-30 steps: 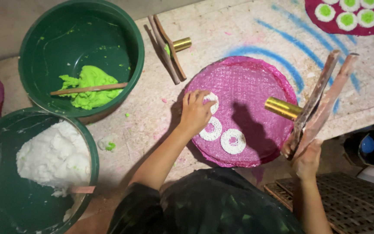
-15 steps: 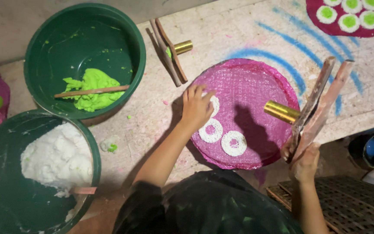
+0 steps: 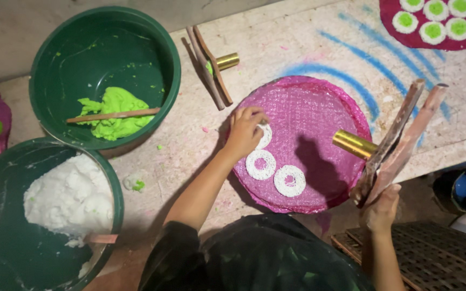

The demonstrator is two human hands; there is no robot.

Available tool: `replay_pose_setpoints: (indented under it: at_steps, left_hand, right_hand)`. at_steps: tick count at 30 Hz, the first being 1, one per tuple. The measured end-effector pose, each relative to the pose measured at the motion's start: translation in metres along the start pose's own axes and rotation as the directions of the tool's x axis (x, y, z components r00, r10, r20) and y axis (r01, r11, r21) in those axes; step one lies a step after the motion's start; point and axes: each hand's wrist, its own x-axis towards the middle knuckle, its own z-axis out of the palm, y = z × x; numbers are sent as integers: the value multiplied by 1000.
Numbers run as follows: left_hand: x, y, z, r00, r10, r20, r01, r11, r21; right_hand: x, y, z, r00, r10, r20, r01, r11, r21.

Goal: The person scoops white dough from a green bowl, places it into a handheld wooden mold tool, and then presses it onto a large pink circular mat to create donut-shaped dough circles.

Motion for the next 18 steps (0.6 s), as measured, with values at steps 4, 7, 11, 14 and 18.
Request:
replay_pose_setpoints:
  at_steps: [4,7,11,14,18]
  left_hand:
    - [-12,7,-9,998,57,-24,-54,991,122]
    - [-19,12,-16,998,67,6,-67,975,212]
    - [-19,23,-23,985,-168,-28,170,977,129]
    - [-26,32,-17,954,-297,-25,298,943,150]
    - [-26,38,-8,973,-220,-65,228,954,193]
  right_hand:
    - [0,-1,4,1000,-20,-9,19,999,-36]
    - [1,1,6,1000,17,-25,-17,1000,-12]
    - [6,1,8,1000,-16,16,16,1000,-7]
    - [3,3,9,1000,-3,29,3,1000,-1]
    - [4,4,10,1000,19,24,-20,1000,18]
